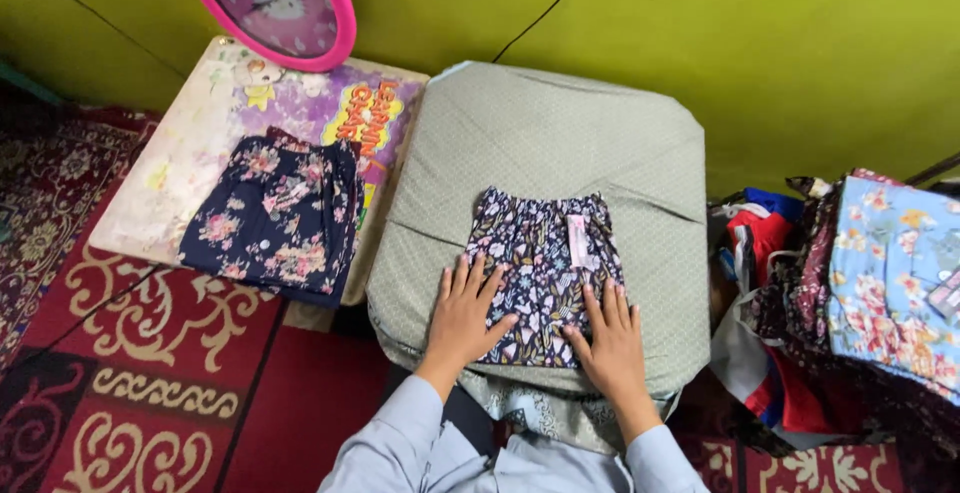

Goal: Folding patterned trousers on a flat surface in a stockroom.

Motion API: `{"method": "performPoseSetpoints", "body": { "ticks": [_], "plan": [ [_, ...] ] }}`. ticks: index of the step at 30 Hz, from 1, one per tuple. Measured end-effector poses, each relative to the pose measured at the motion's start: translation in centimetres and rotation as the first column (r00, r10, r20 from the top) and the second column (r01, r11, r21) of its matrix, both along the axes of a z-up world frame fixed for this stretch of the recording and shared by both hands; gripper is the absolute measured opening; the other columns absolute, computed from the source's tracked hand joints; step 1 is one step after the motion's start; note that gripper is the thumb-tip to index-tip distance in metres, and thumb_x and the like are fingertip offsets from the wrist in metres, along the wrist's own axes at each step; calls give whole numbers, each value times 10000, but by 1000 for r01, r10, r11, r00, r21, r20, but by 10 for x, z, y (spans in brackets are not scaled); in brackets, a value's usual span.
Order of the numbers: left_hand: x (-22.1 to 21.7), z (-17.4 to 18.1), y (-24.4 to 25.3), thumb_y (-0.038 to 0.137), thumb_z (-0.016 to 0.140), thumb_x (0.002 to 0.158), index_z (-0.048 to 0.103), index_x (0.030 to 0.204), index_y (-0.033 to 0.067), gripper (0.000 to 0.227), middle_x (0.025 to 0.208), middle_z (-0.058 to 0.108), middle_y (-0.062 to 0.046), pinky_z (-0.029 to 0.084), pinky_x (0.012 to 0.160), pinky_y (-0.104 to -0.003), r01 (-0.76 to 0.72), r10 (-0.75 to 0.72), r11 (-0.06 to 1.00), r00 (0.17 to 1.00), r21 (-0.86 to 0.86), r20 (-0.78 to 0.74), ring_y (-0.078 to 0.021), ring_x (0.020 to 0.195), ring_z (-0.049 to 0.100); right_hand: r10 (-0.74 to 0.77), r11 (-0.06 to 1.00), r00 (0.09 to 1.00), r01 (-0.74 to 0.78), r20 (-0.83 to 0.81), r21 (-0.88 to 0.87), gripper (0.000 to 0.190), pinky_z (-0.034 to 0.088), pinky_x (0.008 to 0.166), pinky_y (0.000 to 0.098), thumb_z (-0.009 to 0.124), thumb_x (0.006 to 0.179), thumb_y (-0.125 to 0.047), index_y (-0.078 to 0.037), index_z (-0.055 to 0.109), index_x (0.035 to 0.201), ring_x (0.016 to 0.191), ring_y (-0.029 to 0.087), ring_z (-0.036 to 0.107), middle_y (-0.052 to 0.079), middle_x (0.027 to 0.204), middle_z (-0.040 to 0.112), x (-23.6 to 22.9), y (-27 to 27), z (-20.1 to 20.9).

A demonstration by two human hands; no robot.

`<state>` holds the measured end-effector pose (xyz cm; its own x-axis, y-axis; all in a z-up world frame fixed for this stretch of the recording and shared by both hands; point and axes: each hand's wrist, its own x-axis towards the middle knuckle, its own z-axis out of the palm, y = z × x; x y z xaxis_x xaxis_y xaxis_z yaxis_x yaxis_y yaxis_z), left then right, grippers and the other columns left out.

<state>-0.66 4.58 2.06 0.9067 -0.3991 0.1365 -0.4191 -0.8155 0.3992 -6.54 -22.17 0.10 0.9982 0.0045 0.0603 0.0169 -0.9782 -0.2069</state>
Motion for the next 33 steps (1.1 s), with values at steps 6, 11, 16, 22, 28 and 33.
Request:
{"method": "performPoseSetpoints", "body": {
  "ticks": [6,11,16,22,28,33],
  "plan": [
    [-9,-7,6,591,578,898,384,1555,107,839,1651,240,-214,116,1194,-594,-3,-1,999,996,38,85,-440,1517,165,9,1000,996,-9,92,-3,813,189,1215,528,479,929,-621,-183,346,1601,1554,346,235,137,1690,265,-11,-3,-3],
    [-20,-15,21,609,559,916,329,1578,85,875,1652,222,-237,74,1205,-578,29,-35,998,995,64,90,-431,1527,146,19,999,997,-16,77,-42,803,209,1201,553,498,926,-578,-170,336,1598,1556,339,238,131,1692,264,-28,-14,-7],
    [1,18,-9,621,449,975,137,1614,77,895,1670,-23,-256,-124,1199,-550,4,6,999,983,53,-185,-407,1520,-128,-100,994,988,95,-114,-52,749,191,1205,636,444,928,-694,-206,490,1495,1524,334,299,118,1618,385,6,-1,27],
    [40,13,-60,586,537,944,364,1566,52,838,1650,233,-276,50,1231,-594,76,-80,995,994,-58,-70,-435,1550,135,-99,994,995,100,-19,53,644,291,1166,646,502,983,-616,-258,494,1518,1526,363,326,173,1649,356,76,28,28],
    [48,-14,-62,580,606,826,454,1524,87,869,1609,350,-250,101,1208,-639,53,-51,998,996,-36,71,-446,1503,269,-112,993,993,111,-39,-28,723,214,1192,637,422,989,-652,-293,335,1611,1557,337,253,162,1667,312,85,31,9],
    [42,-18,-61,630,549,878,424,1548,99,864,1615,339,-248,103,1223,-617,49,-45,998,993,-31,110,-432,1521,240,-83,995,996,84,-16,46,825,181,1214,627,437,984,-653,-208,239,1650,1551,351,246,193,1669,287,81,28,9]
  ]
}}
